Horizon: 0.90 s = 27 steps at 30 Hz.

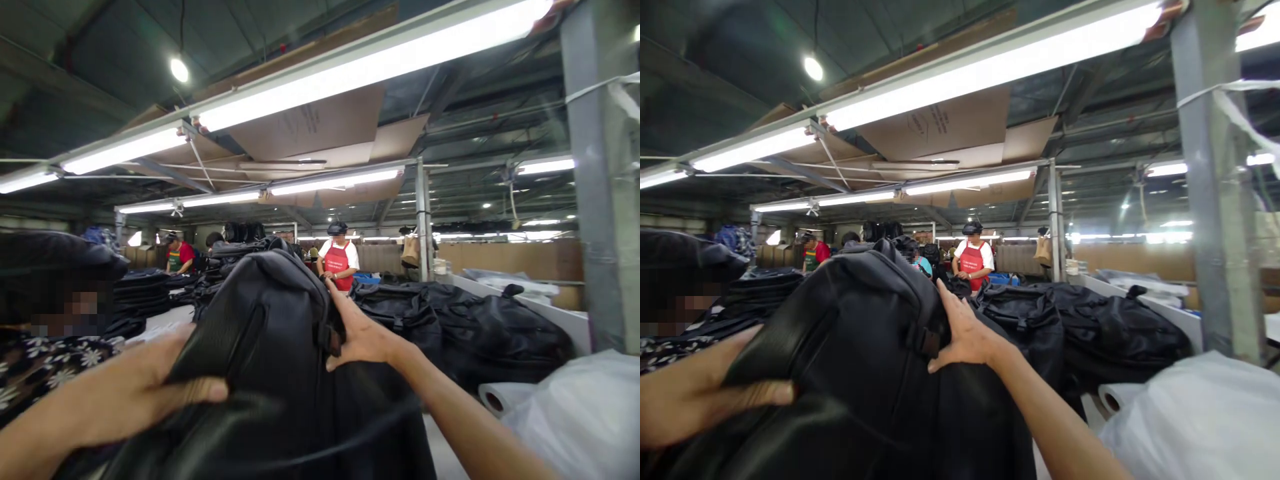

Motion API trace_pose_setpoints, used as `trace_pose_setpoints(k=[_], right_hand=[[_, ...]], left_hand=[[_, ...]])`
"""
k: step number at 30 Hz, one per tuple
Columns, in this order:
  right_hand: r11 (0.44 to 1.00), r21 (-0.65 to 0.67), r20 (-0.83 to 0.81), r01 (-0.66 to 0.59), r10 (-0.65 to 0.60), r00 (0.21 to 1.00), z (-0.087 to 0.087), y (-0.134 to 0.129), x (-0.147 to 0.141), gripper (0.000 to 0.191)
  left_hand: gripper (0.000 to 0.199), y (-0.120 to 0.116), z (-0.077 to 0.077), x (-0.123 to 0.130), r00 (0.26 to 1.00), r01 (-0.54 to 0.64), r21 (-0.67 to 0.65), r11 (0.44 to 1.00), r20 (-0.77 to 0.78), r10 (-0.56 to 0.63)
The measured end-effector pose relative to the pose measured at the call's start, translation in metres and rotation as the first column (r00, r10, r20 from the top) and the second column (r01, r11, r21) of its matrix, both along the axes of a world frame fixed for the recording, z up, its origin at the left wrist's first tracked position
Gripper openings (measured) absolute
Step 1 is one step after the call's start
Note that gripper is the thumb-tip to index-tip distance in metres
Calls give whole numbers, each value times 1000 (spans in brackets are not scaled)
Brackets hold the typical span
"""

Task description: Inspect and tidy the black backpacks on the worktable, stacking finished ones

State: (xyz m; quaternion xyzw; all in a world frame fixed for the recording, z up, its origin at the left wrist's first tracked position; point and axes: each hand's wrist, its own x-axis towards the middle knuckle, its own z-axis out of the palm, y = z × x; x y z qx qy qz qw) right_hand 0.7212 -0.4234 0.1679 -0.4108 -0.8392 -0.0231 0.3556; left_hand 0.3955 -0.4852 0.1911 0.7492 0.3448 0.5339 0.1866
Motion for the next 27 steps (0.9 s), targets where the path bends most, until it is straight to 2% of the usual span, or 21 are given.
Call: trace_pose_setpoints(k=[1,2,4,5,7,9,11,13,14,15,18,21,23,25,27], right_hand=[[999,5,-1,38,-38,999,4,0,6,136],[998,11,-8,70,-69,998,8,0,14,134],[994,16,-65,109,-108,992,16,0,31,130],[994,9,-113,113,-111,987,20,0,39,130],[996,-40,-228,83,-90,970,26,1,54,129],[994,-110,-326,17,-52,944,26,1,62,122],[978,-197,-405,-63,-22,914,18,-2,63,102],[951,-275,-505,-139,-19,863,4,-10,56,73],[934,-307,-571,-182,-27,820,-4,-17,49,61],[916,-329,-645,-229,-41,763,-12,-26,42,54],[837,-401,-825,-373,-154,544,-29,-56,19,46],[761,-467,-875,-451,-327,356,-36,-72,7,46],[743,-494,-869,-452,-412,274,-42,-67,9,47],[720,-540,-841,-436,-470,266,-58,-50,19,49],[687,-614,-789,-389,-517,331,-85,-29,34,53]], left_hand=[[37,-2,24,0,981,66,-111,992,-173,-85],[34,-2,45,1,964,98,-159,982,-230,-133],[26,0,79,6,945,168,-226,960,-242,-222],[32,2,91,10,953,192,-212,958,-195,-234],[49,5,108,20,969,216,-127,968,-90,-229],[58,10,122,30,967,217,-46,975,-130,-221],[56,18,136,39,892,238,-29,971,-390,-231],[45,30,150,46,742,254,0,967,-642,-195],[37,37,158,48,688,262,48,964,-710,-152],[29,45,165,51,664,268,116,956,-742,-96],[18,67,182,65,663,254,329,910,-744,84],[23,91,182,92,659,198,508,838,-702,270],[27,111,166,116,651,129,592,796,-656,382],[33,134,139,137,655,54,615,786,-616,437],[51,156,102,147,690,8,559,829,-603,400]])
